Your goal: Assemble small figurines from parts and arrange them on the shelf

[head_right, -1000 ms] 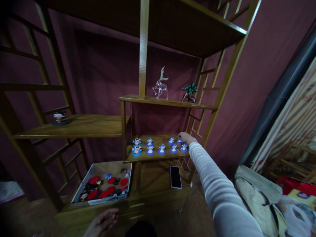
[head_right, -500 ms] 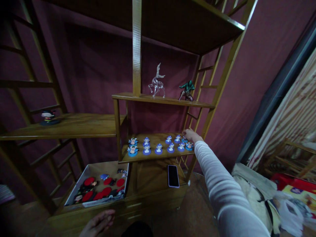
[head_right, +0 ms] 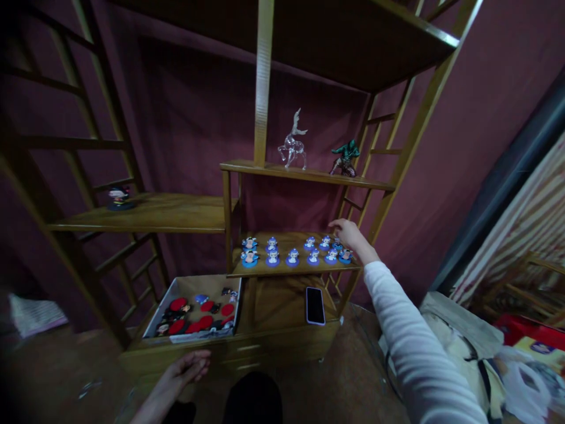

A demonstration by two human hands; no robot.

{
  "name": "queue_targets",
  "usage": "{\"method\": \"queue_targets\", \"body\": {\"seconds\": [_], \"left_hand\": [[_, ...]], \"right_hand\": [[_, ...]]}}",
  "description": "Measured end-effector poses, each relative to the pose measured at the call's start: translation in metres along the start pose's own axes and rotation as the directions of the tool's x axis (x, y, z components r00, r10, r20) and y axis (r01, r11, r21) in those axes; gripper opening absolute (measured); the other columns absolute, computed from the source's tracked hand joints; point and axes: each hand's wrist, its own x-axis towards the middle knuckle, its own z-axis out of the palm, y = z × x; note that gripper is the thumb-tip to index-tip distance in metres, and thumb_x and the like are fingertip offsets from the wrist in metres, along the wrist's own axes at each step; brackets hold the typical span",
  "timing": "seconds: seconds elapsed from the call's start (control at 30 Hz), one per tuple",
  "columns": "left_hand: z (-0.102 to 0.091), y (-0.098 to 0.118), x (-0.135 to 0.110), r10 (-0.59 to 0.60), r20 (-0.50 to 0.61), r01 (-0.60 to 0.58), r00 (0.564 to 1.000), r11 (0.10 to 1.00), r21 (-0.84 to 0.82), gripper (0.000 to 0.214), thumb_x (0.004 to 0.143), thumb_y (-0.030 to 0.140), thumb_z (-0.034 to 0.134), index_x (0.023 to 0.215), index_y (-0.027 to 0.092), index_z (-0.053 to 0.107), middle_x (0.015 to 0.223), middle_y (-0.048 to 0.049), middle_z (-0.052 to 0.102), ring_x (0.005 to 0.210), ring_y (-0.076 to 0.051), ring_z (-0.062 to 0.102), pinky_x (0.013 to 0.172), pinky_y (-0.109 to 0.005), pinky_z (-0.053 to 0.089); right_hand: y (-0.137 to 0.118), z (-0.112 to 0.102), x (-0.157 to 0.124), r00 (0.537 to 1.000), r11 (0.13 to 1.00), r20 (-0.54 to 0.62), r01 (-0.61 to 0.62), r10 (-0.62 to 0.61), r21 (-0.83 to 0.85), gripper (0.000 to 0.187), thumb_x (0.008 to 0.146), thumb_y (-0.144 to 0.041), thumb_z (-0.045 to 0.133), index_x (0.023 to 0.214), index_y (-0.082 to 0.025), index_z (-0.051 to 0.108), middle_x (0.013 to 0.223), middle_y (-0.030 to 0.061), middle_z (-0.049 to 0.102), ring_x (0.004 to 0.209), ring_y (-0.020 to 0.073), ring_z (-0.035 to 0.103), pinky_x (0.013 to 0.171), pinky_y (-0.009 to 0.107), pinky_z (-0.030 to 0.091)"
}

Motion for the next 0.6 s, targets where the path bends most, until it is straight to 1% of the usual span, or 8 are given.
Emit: {"method": "queue_targets", "body": {"seconds": [0.1,0.17,0.2,0.23,0.33,0.4,0.47,0.6], "left_hand": [[-0.013,0.004,-0.011,0.074,-0.067,-0.074,0.995,0.997,-0.002,0.051,0.049,0.05,0.074,0.082,0.013,0.066,0.071,-0.0055,0.065,0.067,-0.018,0.059,0.068,-0.031,0.045],[-0.024,0.008,-0.02,0.116,-0.132,-0.121,0.984,0.992,-0.031,0.047,0.054,0.047,0.073,0.084,0.012,0.065,0.073,-0.0058,0.065,0.07,-0.018,0.059,0.07,-0.03,0.045],[-0.031,0.009,-0.024,0.124,-0.144,-0.132,0.982,0.99,-0.049,0.044,0.056,0.044,0.072,0.085,0.012,0.065,0.075,-0.0061,0.065,0.071,-0.017,0.06,0.07,-0.03,0.045],[-0.037,0.011,-0.027,0.133,-0.153,-0.143,0.979,0.988,-0.06,0.043,0.057,0.043,0.072,0.086,0.012,0.065,0.075,-0.0061,0.065,0.07,-0.016,0.059,0.068,-0.029,0.045],[-0.051,0.011,-0.034,0.142,-0.189,-0.166,0.972,0.979,-0.117,0.038,0.059,0.039,0.072,0.085,0.012,0.066,0.074,-0.0062,0.066,0.066,-0.014,0.059,0.063,-0.026,0.044],[-0.056,0.009,-0.036,0.127,-0.21,-0.166,0.969,0.97,-0.179,0.037,0.058,0.035,0.073,0.085,0.012,0.066,0.073,-0.0065,0.066,0.065,-0.014,0.06,0.061,-0.025,0.044],[-0.059,0.006,-0.033,0.095,-0.268,-0.17,0.959,0.948,-0.27,0.034,0.057,0.029,0.074,0.084,0.011,0.066,0.072,-0.0066,0.067,0.063,-0.013,0.06,0.06,-0.023,0.044],[-0.059,0.017,-0.012,0.0,-0.437,-0.217,0.9,0.868,-0.447,0.022,0.059,0.015,0.071,0.08,0.01,0.064,0.066,-0.0055,0.065,0.055,-0.01,0.059,0.053,-0.02,0.044]], "right_hand": [[-0.039,-0.001,-0.056,0.988,0.959,-0.119,0.122,-0.094,0.255,0.027,0.08,-0.025,0.047,0.1,-0.022,0.065,0.106,0.0074,0.065,0.095,0.0184,0.061,0.084,0.03,0.048],[-0.065,0.01,-0.102,0.986,0.897,-0.09,0.163,-0.138,0.412,0.024,0.08,-0.031,0.051,0.1,-0.028,0.064,0.113,0.0056,0.062,0.106,0.0193,0.056,0.088,0.031,0.047],[-0.078,0.021,-0.125,0.987,0.861,-0.064,0.158,-0.146,0.484,0.023,0.08,-0.033,0.051,0.099,-0.03,0.063,0.114,0.005,0.06,0.109,0.0191,0.054,0.089,0.031,0.047],[-0.091,0.035,-0.147,0.986,0.821,0.004,0.137,-0.167,0.554,0.022,0.079,-0.035,0.053,0.097,-0.03,0.064,0.115,0.0051,0.06,0.11,0.0193,0.054,0.087,0.031,0.048],[-0.133,0.089,-0.2,0.946,0.713,0.212,0.029,-0.246,0.701,0.021,0.079,-0.035,0.054,0.094,-0.026,0.066,0.116,0.0077,0.058,0.11,0.0215,0.054,0.088,0.035,0.047],[-0.161,0.123,-0.222,0.917,0.669,0.298,-0.048,-0.265,0.742,0.02,0.079,-0.034,0.054,0.092,-0.024,0.066,0.113,0.0084,0.059,0.107,0.0218,0.055,0.089,0.036,0.046],[-0.186,0.151,-0.233,0.881,0.629,0.373,-0.118,-0.291,0.768,0.019,0.079,-0.033,0.054,0.09,-0.024,0.067,0.112,0.008,0.06,0.104,0.0211,0.056,0.087,0.035,0.046],[-0.216,0.193,-0.226,0.862,0.574,0.393,-0.153,-0.32,0.804,0.017,0.078,-0.03,0.055,0.087,-0.023,0.067,0.109,0.0066,0.061,0.102,0.0199,0.057,0.088,0.034,0.045]]}}
